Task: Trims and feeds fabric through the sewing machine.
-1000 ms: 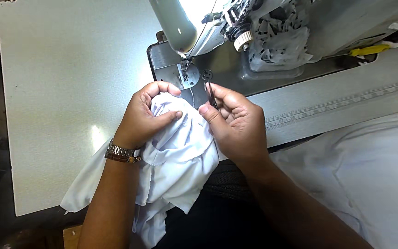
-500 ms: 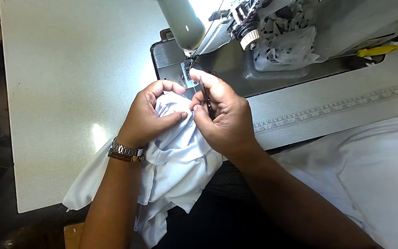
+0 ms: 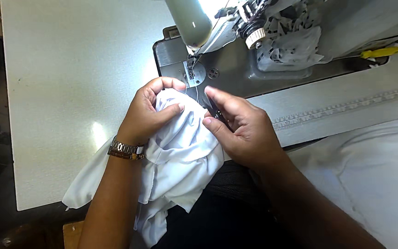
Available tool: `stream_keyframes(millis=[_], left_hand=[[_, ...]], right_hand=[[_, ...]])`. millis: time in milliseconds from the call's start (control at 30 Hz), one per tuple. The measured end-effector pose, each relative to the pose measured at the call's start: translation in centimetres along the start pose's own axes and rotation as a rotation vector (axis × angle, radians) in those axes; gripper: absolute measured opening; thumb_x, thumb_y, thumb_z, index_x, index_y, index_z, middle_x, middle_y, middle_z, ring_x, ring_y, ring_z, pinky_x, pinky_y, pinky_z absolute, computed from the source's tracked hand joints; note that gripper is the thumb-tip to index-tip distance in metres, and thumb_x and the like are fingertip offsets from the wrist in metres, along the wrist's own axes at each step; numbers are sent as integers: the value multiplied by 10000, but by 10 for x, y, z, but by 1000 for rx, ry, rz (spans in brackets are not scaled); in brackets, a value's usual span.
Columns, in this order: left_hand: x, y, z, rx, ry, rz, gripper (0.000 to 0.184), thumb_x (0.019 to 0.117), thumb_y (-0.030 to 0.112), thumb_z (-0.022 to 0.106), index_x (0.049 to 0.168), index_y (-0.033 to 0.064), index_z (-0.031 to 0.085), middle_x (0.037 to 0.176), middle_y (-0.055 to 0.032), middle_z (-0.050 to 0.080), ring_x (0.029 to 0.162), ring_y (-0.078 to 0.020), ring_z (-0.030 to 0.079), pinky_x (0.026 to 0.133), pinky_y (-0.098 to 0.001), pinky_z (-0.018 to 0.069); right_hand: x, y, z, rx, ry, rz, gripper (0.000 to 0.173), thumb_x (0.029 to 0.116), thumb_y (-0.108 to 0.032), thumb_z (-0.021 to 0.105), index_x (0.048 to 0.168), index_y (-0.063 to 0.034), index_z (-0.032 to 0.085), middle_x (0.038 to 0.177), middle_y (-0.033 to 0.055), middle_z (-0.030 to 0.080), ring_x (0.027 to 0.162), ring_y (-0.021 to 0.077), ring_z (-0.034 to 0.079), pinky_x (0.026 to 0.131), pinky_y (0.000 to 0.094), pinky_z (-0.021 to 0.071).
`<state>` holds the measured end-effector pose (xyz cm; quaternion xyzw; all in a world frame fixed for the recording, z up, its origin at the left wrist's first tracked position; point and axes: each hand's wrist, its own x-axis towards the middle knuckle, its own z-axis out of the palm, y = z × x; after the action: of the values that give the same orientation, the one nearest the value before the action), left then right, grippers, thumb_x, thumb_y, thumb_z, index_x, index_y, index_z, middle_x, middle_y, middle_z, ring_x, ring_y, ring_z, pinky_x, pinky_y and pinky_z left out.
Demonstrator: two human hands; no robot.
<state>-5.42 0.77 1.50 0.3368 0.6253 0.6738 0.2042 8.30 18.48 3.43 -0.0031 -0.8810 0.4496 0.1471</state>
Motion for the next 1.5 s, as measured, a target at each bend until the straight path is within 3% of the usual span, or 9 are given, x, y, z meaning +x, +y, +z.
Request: stream_keyframes(millis=[67, 167, 967, 1300, 1500], left_hand=[[-1, 2, 1, -6, 10, -14, 320, 853, -70, 670, 1154, 13, 603, 1011, 18, 696, 878, -24, 682, 793, -192, 583], [-1, 4, 2, -4, 25, -31, 285, 853, -72, 669, 1116, 25, 618, 1006, 25, 686, 875, -23, 672, 792, -191, 578], [1, -3, 1, -14, -1, 15, 297, 835, -64, 699, 1107, 27, 621, 991, 12, 696, 861, -37, 681, 780, -199, 584], [0, -3, 1, -16, 4, 12, 314, 827, -65, 699, 1114, 25, 611, 966, 19, 701, 835, -35, 687, 761, -202, 591], [0, -2, 1, -36, 11, -6, 328, 829, -73, 700, 1125, 28, 602, 952, 15, 708, 834, -46, 696, 752, -211, 598]], right_hand=[[-3, 4, 3, -115, 12, -48, 405, 1005, -190, 602, 1353, 14, 637, 1102, 124, 708, 915, 55, 648, 829, 157, 516], [-4, 5, 8, -149, 21, -59, 367, 1004, -182, 607, 1311, 7, 673, 1079, 131, 727, 916, 79, 673, 841, 171, 527], [6, 3, 16, -152, 40, -117, 294, 1000, -118, 606, 1248, -8, 718, 935, 106, 718, 806, 80, 647, 763, 161, 511], [2, 4, 17, -46, 86, -64, 292, 1011, -113, 597, 1254, 4, 709, 1090, 109, 746, 977, 29, 681, 902, 137, 512], [1, 1, 19, 50, 99, -24, 296, 1007, -109, 603, 1262, 6, 699, 1097, 82, 738, 948, -21, 663, 864, 110, 517]])
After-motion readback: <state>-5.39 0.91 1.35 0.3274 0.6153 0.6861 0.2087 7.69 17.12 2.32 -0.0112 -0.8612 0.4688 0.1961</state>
